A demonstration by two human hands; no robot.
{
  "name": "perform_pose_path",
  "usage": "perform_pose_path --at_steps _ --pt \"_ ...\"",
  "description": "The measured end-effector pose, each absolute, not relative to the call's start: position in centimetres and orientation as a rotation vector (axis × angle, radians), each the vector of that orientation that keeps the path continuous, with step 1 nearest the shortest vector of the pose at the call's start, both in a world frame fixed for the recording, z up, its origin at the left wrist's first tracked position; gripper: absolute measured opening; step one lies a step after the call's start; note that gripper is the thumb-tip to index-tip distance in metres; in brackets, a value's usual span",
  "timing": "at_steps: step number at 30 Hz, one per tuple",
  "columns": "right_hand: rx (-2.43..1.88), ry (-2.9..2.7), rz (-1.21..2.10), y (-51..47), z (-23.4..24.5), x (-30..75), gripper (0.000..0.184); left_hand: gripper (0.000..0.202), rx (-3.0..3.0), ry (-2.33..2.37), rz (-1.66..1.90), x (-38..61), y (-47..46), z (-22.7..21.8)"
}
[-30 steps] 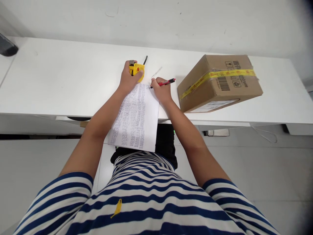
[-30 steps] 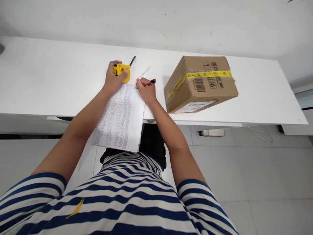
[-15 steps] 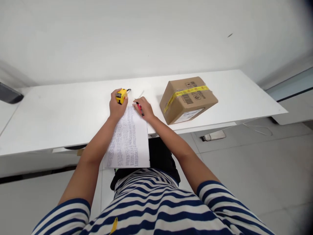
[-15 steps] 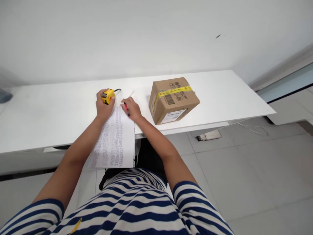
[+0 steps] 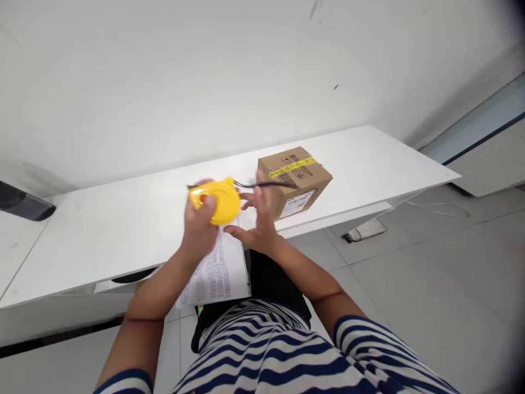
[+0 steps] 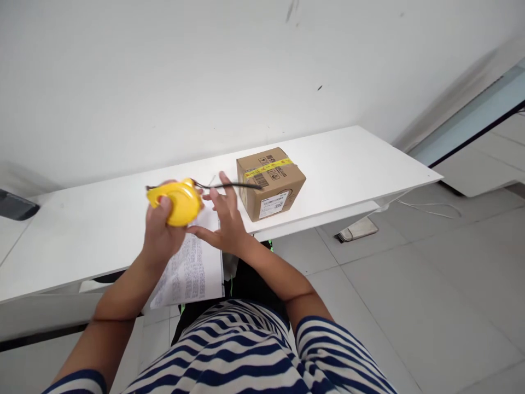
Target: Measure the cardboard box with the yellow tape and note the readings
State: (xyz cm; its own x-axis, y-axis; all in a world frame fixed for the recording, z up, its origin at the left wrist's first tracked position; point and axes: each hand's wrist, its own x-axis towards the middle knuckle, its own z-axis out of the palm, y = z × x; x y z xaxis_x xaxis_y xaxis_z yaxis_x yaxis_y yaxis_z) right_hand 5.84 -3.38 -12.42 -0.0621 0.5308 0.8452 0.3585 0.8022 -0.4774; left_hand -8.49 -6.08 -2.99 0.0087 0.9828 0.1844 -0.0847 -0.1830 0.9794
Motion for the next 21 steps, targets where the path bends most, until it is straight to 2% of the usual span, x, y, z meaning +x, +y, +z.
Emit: perform_pose_path --at_steps 4,9,11,17,21 --pt "-0.739 -1.658 -0.199 -7.3 -11.0 11.8 0.105 0.060 1.033 0.760 0.880 -4.8 -8.7 -1.8" --pt "-0.837 -1.583 -0.278 -7.6 -11.5 16.4 0.087 0.060 1.041 0.621 0.808 -1.6 -6.9 -2.5" --pt "-0.855 -1.451 -0.190 -7.4 -11.7 16.8 0.083 0.058 1.155 0.627 0.821 -0.7 -5.8 -2.9" --pt "-1.016 -1.258 0.376 -5.8 -9.6 19.7 0.076 0.044 1.351 0.767 0.799 0.4 -2.8 -3.1" --pt "-1.103 -0.980 0.421 -0.5 -7.3 25.8 0.068 0.040 1.331 0.931 0.910 -0.6 0.6 -3.1"
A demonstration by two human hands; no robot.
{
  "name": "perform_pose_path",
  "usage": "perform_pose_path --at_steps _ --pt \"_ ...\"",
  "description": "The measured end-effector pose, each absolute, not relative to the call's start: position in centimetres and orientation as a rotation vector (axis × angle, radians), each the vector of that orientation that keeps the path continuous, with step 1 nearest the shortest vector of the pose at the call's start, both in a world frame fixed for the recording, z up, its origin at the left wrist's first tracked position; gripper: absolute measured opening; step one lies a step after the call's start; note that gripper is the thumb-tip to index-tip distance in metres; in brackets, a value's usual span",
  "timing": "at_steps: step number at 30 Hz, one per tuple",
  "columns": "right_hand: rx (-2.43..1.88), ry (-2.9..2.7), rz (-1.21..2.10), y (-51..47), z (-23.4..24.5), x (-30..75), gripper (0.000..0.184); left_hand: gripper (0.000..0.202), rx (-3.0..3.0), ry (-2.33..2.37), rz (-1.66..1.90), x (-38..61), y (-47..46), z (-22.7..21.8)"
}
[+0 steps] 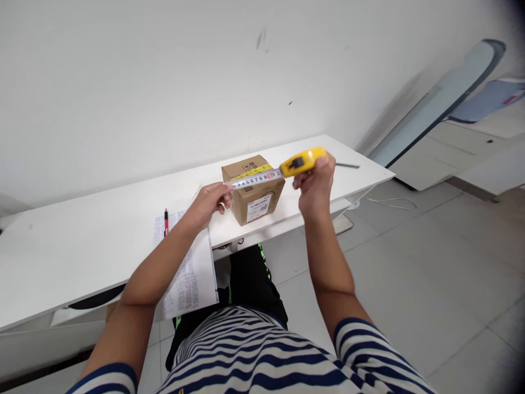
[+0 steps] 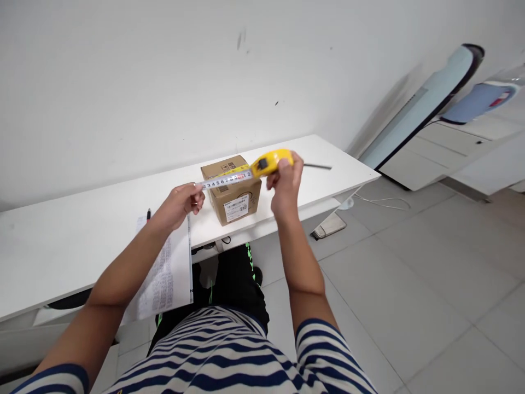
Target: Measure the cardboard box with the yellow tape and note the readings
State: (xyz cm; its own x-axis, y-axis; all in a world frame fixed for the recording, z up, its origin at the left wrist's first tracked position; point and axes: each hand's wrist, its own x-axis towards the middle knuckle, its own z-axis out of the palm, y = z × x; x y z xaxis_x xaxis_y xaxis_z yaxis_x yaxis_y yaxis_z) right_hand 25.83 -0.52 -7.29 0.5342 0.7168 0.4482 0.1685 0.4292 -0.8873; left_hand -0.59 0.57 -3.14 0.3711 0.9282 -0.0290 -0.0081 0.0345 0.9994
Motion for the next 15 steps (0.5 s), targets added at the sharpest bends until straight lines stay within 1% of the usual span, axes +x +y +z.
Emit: perform_pose_path --at_steps 3,5,8,12,15 --pt "-1.156 -0.786 0.488 4.2 -6.6 29.6 0.060 0.042 1.354 1.089 0.910 -1.4 3.3 -3.9" --pt "-1.205 -0.722 0.580 6.3 -6.8 30.5 0.058 0.043 1.413 1.197 0.879 -1.4 4.6 -4.4" --pt "-1.245 -0.757 0.665 7.5 -7.4 29.5 0.062 0.048 1.497 1.268 0.806 -0.5 5.5 -4.9" --pt "-1.236 -0.863 0.636 7.3 -7.8 27.6 0.071 0.050 1.596 1.324 0.743 1.2 5.5 -4.9" --pt "-1.237 -0.870 0.627 7.0 -7.8 27.4 0.069 0.051 1.611 1.333 0.777 1.9 5.5 -5.0"
